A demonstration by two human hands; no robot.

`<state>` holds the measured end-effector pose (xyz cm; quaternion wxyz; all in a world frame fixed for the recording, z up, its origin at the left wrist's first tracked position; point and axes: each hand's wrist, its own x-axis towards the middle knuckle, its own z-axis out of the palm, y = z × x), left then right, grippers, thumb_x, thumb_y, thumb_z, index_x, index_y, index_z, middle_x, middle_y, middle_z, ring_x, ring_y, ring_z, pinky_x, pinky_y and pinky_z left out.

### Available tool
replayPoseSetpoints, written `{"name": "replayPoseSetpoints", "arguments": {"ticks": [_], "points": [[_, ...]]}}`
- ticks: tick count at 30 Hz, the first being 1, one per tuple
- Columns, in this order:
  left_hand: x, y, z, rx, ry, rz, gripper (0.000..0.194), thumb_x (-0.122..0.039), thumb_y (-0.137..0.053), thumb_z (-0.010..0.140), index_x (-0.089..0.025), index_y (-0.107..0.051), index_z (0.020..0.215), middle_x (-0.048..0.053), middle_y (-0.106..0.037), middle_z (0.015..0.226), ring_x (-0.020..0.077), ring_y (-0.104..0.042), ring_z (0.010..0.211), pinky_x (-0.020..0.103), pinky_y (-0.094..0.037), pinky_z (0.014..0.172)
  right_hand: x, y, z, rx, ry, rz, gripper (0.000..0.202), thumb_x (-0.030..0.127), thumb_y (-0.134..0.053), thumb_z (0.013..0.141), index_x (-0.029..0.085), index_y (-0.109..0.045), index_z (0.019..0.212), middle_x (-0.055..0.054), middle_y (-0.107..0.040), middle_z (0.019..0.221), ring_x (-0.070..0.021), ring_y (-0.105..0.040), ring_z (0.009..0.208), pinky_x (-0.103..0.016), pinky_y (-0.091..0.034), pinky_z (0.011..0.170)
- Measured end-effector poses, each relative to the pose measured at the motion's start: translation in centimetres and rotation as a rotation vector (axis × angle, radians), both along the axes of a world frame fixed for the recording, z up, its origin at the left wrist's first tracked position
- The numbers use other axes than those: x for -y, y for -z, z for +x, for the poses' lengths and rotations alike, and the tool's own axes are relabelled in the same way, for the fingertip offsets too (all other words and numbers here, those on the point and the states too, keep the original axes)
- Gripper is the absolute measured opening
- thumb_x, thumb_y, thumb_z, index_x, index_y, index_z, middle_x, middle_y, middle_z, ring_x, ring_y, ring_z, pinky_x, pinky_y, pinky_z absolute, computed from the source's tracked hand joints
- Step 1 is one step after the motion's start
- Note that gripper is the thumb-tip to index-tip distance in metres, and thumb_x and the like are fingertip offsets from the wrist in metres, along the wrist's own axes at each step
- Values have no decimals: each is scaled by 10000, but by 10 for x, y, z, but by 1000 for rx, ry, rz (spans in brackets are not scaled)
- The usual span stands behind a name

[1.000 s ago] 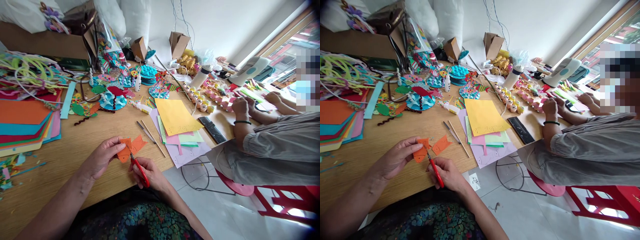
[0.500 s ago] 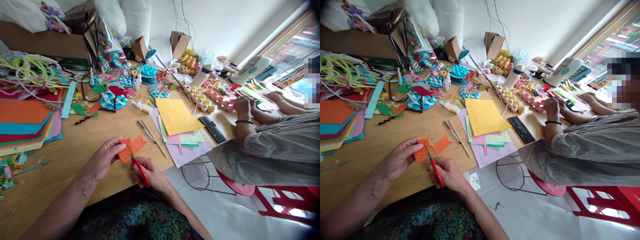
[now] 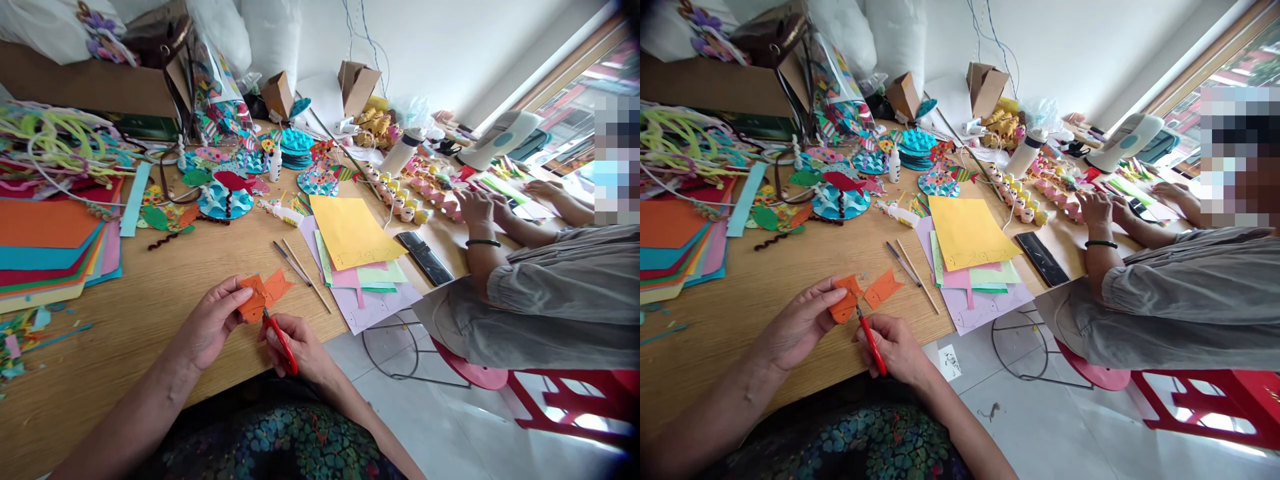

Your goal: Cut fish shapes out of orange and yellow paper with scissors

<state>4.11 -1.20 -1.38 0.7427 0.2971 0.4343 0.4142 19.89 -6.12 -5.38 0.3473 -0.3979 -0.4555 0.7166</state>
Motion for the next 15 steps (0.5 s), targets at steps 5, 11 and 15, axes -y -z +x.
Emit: {"name": "replayPoseSetpoints", "arguments": {"ticks": [5,11,15], "points": [[2,-2,0,-62,-14,24,159,-256,-751,640,-179,-686,764,-21,-664,669,103,-549,589,205,-422,566,0,0,1,0,-9,-3,459,601,-538,813,143,-562,818,67,-485,488,-51,-439,353,-160,-289,341],[1,-6,-1,-108,29,49,166,-284,-741,625,-175,-674,729,-18,-652,655,109,-530,576,217,-413,567,-2,-9,2,56,-37,-6,461,589,-535,818,133,-593,843,58,-490,512,-55,-455,381,-157,-305,357],[0,-8,-4,-136,104,63,148,-291,-719,644,-175,-672,724,-20,-641,651,109,-519,575,215,-401,555,-4,-14,4,70,-56,3,438,562,-538,827,130,-602,860,57,-484,520,-56,-459,393,-159,-319,368]]}}
